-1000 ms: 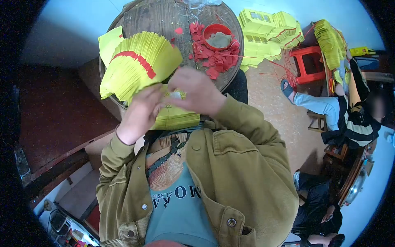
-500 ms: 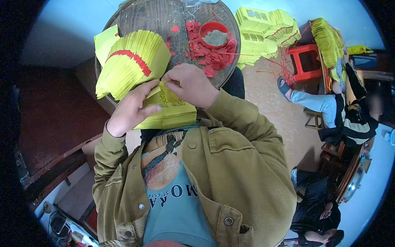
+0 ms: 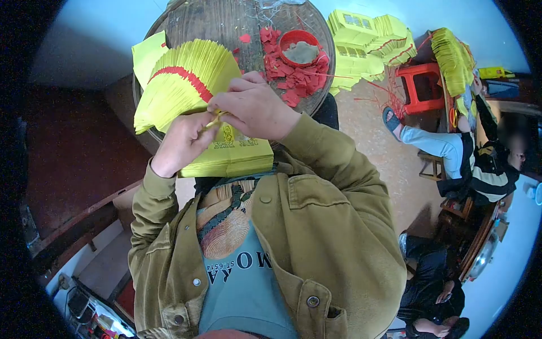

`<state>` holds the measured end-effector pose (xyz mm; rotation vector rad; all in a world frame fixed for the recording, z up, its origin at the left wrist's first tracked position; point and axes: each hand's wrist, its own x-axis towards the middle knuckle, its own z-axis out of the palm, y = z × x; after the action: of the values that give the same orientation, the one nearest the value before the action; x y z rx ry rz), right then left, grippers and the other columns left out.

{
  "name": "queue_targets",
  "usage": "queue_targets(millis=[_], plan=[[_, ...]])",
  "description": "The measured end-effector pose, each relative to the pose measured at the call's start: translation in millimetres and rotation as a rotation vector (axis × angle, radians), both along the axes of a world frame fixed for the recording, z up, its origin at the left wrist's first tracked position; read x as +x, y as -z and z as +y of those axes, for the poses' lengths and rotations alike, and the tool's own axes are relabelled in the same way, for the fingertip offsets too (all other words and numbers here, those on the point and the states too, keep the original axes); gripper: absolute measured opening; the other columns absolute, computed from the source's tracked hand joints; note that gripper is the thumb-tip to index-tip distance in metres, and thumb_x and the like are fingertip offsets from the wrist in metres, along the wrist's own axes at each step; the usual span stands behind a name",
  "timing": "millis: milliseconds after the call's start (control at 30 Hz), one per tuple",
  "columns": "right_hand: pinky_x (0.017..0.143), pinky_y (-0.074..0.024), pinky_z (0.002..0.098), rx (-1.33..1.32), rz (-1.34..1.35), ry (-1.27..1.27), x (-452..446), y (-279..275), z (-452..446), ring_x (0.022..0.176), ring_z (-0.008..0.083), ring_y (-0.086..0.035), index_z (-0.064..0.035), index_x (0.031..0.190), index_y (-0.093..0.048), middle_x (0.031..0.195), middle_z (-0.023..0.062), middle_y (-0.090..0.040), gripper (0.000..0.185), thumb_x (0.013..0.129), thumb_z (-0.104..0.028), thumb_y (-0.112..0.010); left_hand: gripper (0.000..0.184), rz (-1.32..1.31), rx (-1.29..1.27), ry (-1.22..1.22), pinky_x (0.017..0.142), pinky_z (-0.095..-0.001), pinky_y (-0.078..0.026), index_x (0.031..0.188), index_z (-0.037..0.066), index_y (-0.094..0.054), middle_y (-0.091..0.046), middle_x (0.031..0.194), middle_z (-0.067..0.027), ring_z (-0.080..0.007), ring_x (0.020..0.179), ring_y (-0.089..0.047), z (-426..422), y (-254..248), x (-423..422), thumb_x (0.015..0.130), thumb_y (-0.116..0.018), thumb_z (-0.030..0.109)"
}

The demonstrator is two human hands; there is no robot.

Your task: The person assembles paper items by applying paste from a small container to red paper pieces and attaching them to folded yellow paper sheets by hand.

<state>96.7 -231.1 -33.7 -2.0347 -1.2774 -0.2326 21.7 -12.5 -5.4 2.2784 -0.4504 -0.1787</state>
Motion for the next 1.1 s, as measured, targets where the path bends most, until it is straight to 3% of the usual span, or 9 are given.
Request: queue_targets(millis=[167, 200, 300, 400, 500, 767, 967, 1033, 1100], plan=[[0.087, -0.0465, 0.0379, -0.032, -0.073, 0.069, 15, -3, -11, 0.088, 0.0181, -0.065, -0.0122, 0.114, -0.070, 0.098, 0.0009, -0.070, 0.028, 0.088, -0.017, -0.078, 0.014, -0.110, -0.092, -0.153, 0.065, -0.0371, -0.052, 0.104, -0.001, -0.070, -0.066, 0.078, -0.0181, -0.0322, 0.066, -0.064, -2, 18, 0, 0.098, -0.062, 0.008], [0.083, -0.0498, 0.0351, 0.214, 0.235, 0.192, 24, 4, -15, 0.087, 0.0155, -0.066, -0.0093, 0.115, -0.070, 0.099, 0.0019, -0.071, 0.027, 0.090, -0.017, -0.077, 0.014, -0.111, -0.101, -0.145, 0.065, -0.0371, -0.052, 0.104, -0.001, -0.070, -0.066, 0.078, -0.0181, -0.0322, 0.066, -0.064, -5, 20, 0, 0.098, -0.062, 0.008], [0.074, -0.0542, 0.0296, 0.347, 0.614, 0.419, 44, 13, -43, 0.085, 0.0104, -0.067, -0.0041, 0.115, -0.069, 0.102, 0.0034, -0.072, 0.026, 0.093, -0.016, -0.075, 0.021, -0.090, -0.303, -0.458, 0.068, -0.0266, -0.048, 0.110, -0.001, -0.071, -0.063, 0.076, -0.0014, -0.0058, 0.072, -0.054, -8, 21, -2, 0.107, -0.060, 0.016], [0.077, -0.0552, 0.0315, 0.129, 0.803, 0.505, 58, 67, -58, 0.089, 0.0156, -0.068, -0.0039, 0.111, -0.069, 0.102, 0.0066, -0.070, 0.023, 0.092, -0.015, -0.075, 0.021, -0.145, -0.334, -0.510, 0.070, -0.0261, -0.048, 0.109, -0.002, -0.071, -0.065, 0.078, -0.0019, -0.0070, 0.074, -0.056, -11, 23, -1, 0.106, -0.060, 0.015], [0.092, -0.0490, 0.0428, -0.171, 0.016, 0.402, 48, 90, -48, 0.109, 0.0340, -0.057, -0.0084, 0.110, -0.069, 0.111, 0.0107, -0.060, 0.030, 0.081, -0.013, -0.074, 0.021, -0.125, -0.351, -0.531, 0.072, -0.0258, -0.049, 0.109, -0.002, -0.071, -0.066, 0.080, -0.0018, -0.0071, 0.076, -0.057, -10, 24, -1, 0.106, -0.060, 0.015], [0.095, -0.0448, 0.0441, -0.308, -0.396, 0.297, 66, 96, -17, 0.114, 0.0303, -0.057, -0.0197, 0.106, -0.071, 0.129, 0.0080, -0.060, 0.028, 0.080, -0.009, -0.069, 0.021, -0.121, -0.314, -0.532, 0.073, -0.0270, -0.050, 0.109, -0.002, -0.072, -0.067, 0.080, -0.0033, -0.0084, 0.077, -0.060, -10, 23, -2, 0.105, -0.061, 0.015], [0.096, -0.0448, 0.0405, -0.015, 0.252, 0.361, 67, 88, -38, 0.100, 0.0255, -0.062, -0.0132, 0.109, -0.074, 0.108, 0.0085, -0.067, 0.027, 0.083, -0.007, -0.073, 0.017, -0.082, -0.335, -0.524, 0.073, -0.0301, -0.051, 0.108, 0.000, -0.072, -0.068, 0.082, -0.0065, -0.0135, 0.077, -0.064, -10, 21, 0, 0.104, -0.063, 0.014], [0.093, -0.0447, 0.0391, 0.372, 0.930, 0.385, 46, 43, -38, 0.091, 0.0236, -0.062, -0.0111, 0.104, -0.075, 0.095, 0.0064, -0.066, 0.018, 0.086, -0.009, -0.073, 0.013, -0.265, -0.167, -0.407, 0.071, -0.0319, -0.051, 0.106, 0.001, -0.072, -0.068, 0.083, -0.0105, -0.0223, 0.075, -0.067, -10, 19, 2, 0.100, -0.066, 0.011], [0.094, -0.0437, 0.0397, 0.342, 0.848, 0.299, 38, 8, -43, 0.097, 0.0245, -0.060, -0.0117, 0.103, -0.075, 0.094, 0.0044, -0.066, 0.018, 0.085, -0.011, -0.075, 0.011, -0.213, -0.156, -0.371, 0.072, -0.0310, -0.050, 0.104, 0.000, -0.072, -0.066, 0.084, -0.0112, -0.0229, 0.076, -0.066, -11, 17, 2, 0.098, -0.067, 0.008]])
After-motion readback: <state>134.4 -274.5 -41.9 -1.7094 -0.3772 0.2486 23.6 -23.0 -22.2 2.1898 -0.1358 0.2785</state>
